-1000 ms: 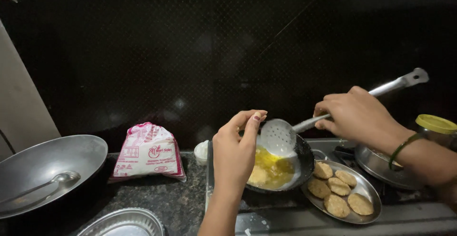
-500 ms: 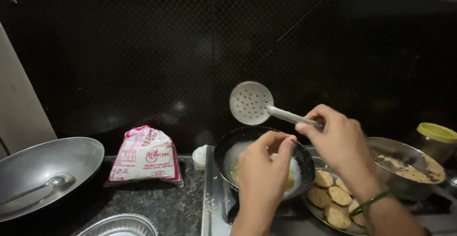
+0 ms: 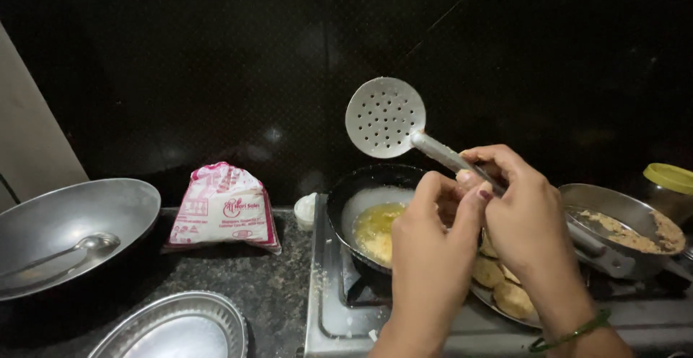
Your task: The person drops pieces of dough into a pan of hot oil by hand, then uses a skimmer to move the pieces and lift them out of the oil.
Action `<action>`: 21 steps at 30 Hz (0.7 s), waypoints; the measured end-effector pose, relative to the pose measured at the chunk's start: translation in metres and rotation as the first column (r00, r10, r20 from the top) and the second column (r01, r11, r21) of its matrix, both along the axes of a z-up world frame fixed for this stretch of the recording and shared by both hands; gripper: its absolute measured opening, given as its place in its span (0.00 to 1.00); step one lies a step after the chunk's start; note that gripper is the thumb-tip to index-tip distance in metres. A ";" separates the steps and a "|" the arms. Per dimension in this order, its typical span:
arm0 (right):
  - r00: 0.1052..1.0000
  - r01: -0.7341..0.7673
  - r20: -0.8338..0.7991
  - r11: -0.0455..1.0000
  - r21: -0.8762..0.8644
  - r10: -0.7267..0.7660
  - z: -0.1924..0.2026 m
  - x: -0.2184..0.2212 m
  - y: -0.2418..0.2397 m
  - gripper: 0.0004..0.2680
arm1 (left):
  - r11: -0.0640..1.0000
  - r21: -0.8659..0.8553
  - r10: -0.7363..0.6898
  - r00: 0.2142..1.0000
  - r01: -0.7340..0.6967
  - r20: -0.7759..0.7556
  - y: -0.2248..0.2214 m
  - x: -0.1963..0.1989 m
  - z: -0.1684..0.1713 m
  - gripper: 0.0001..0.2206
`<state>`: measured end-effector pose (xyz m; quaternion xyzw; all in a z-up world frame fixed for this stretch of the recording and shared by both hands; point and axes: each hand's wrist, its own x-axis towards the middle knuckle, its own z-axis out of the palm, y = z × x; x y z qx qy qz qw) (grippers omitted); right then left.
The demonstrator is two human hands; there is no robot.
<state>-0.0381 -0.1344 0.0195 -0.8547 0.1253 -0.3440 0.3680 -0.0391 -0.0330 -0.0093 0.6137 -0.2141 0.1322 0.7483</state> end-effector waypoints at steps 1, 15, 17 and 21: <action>1.000 0.000 -0.004 1.000 0.000 0.000 0.000 -0.002 -0.001 0.11 | 1.000 0.000 0.000 1.000 0.000 -0.004 -0.001 -0.002 0.000 0.12; 1.000 0.009 -0.003 1.000 -0.022 -0.009 -0.014 -0.015 -0.011 0.14 | 0.995 -0.031 -0.093 0.996 0.093 0.015 -0.003 -0.016 -0.005 0.07; 1.000 -0.006 0.003 1.000 -0.001 0.006 -0.014 -0.018 -0.012 0.14 | 0.996 -0.005 -0.084 0.996 0.083 -0.014 -0.003 -0.018 -0.003 0.07; 1.000 0.013 -0.021 1.000 0.006 -0.013 -0.012 -0.022 -0.009 0.14 | 0.996 -0.017 -0.090 0.996 0.090 0.021 -0.005 -0.018 -0.006 0.06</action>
